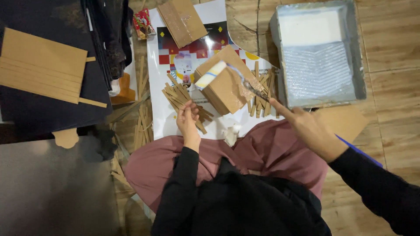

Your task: Applying glue to small cardboard squares using a paint roller and stacking them.

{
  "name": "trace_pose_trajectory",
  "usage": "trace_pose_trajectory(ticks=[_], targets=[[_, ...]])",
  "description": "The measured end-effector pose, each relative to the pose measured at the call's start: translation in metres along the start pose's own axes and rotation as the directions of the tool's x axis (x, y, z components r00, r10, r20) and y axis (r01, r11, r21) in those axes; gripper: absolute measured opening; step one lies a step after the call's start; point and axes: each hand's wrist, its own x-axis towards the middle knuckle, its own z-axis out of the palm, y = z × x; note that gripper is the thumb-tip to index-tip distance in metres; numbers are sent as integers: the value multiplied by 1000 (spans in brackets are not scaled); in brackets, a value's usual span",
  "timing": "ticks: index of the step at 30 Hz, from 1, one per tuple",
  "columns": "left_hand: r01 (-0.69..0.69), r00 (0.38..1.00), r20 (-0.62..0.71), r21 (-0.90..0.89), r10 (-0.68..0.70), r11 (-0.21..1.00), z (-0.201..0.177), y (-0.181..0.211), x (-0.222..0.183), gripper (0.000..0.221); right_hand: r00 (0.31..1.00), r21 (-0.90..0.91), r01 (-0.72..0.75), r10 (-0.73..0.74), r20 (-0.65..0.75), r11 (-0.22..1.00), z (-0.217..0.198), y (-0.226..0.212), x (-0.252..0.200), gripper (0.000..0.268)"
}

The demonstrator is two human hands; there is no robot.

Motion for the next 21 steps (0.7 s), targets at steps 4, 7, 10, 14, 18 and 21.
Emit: trace_pose_trajectory(ticks=[4, 7, 10, 14, 18, 21], targets=[[58, 996, -49, -193, -69, 980, -9, -3, 2, 18, 997, 327, 76, -72, -24, 942, 17, 11, -54, 92], [51, 998, -32, -215, -59, 975, -6, -5, 0, 18, 960, 108, -6, -25, 280, 994, 26, 29, -104, 94], [25, 999, 39, -121, -20, 992, 6, 5, -14, 17, 934, 113, -147, 101, 342, 983, 46, 56, -130, 84], [-33, 980, 195, -6, 34, 999, 28, 10, -33, 23, 783, 265, -604, 498, 373, 752, 42, 81, -97, 61], [53, 961, 264, 126, -85, 991, 51, 28, -64, 49, 774, 308, -628, 532, 343, 715, 107, 107, -70, 61], [96, 934, 323, 172, -149, 980, 56, 36, -77, 55, 802, 253, -581, 492, 338, 774, 136, 103, -55, 50]])
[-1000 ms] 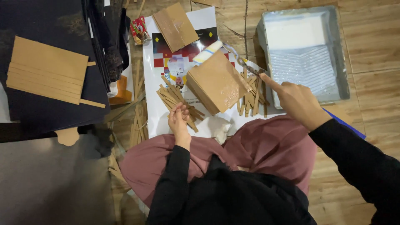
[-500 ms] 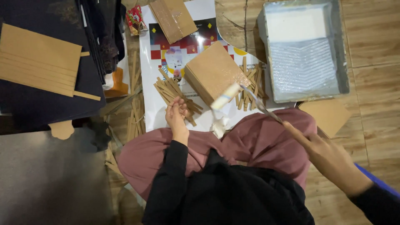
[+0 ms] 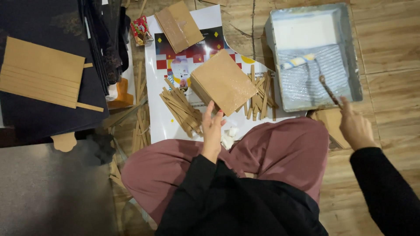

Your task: Applying glue to small cardboard squares using a paint roller and stacking them.

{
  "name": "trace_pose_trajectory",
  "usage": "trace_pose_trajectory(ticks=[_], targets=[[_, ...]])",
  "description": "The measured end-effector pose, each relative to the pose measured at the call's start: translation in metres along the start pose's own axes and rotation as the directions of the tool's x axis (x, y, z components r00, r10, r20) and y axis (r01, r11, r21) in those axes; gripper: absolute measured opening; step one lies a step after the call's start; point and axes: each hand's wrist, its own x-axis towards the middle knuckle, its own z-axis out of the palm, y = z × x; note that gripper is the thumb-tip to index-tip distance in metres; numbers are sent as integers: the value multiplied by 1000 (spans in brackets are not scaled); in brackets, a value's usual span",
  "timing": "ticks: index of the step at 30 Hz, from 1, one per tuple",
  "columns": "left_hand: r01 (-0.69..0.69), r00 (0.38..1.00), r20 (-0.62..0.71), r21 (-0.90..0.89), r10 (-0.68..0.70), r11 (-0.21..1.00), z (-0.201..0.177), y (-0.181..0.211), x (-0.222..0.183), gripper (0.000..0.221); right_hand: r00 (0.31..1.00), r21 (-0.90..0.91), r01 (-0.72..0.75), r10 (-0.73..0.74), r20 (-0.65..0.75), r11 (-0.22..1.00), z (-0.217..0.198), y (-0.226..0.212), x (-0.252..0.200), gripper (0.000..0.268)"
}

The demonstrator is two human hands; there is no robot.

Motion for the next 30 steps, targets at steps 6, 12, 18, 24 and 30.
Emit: trace_pose_trajectory(ticks=[6, 12, 18, 24, 30], targets=[[84, 996, 22, 36, -84, 996, 6, 20, -17, 57, 950, -70, 120, -135, -280, 990, 27, -7, 25, 39], [-64, 998, 30, 11, 64, 998, 4, -1, -15, 57, 882, 606, 465, -280, -379, 645, -14, -146, 32, 27], [-53, 998, 42, 40, 51, 998, 4, 8, -16, 57, 932, 705, 363, -230, -282, 609, -19, -188, 51, 16], [-1, 998, 67, 99, -5, 995, 9, 26, -22, 65, 989, 854, 133, -117, -85, 503, -38, -197, 40, 19], [63, 997, 43, 99, -67, 993, 8, 29, -20, 66, 989, 948, -65, -107, 102, 311, -62, -199, 27, 29]])
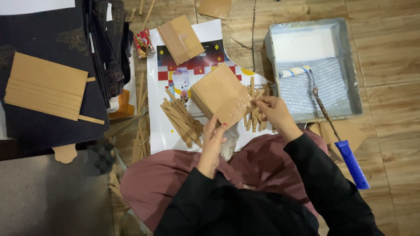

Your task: Applying glue to small cardboard squares using a paint roller and stacking them.

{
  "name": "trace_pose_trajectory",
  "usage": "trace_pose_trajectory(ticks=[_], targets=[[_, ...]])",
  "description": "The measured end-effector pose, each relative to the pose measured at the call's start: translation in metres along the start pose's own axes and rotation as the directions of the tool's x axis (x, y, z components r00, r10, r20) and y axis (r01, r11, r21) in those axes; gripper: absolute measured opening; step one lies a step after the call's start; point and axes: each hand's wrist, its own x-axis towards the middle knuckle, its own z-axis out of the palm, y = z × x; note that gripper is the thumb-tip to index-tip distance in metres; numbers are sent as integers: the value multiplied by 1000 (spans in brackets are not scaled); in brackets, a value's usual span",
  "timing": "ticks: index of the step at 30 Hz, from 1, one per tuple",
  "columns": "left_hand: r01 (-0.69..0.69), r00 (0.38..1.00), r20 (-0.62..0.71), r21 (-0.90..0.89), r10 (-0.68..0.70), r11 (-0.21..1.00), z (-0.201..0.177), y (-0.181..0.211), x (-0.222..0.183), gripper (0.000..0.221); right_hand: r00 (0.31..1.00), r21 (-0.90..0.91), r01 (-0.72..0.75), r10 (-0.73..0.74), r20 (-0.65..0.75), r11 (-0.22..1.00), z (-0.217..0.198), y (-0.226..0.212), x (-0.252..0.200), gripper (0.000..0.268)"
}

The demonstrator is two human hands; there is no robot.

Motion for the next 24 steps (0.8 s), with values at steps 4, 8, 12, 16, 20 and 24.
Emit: trace_pose_trajectory(ticks=[4, 8, 12, 16, 20, 24], targets=[[19, 1000, 0, 26, -19, 999, 0, 6, -4, 68, 1000, -6, -21, 21, 2, 1000, 1, -3, -9, 29], [12, 999, -35, 45, -10, 999, -4, -1, -5, 59, 996, 64, -76, 78, -31, 995, -1, 17, -10, 30], [-51, 993, -107, 39, 55, 998, -15, -22, 5, 41, 989, 161, -144, 146, 3, 976, -3, 32, -22, 25], [-96, 983, -150, 47, 102, 994, -20, -31, 6, 38, 977, 233, -213, 202, 71, 949, -2, 30, -41, 27], [-133, 974, -177, 55, 141, 990, -22, -40, 8, 35, 987, 298, -163, 157, 44, 941, -8, 35, -50, 27], [-146, 975, -169, 9, 145, 989, -24, -40, 14, 34, 971, 511, -237, 181, 157, 826, -17, 62, -39, 28]])
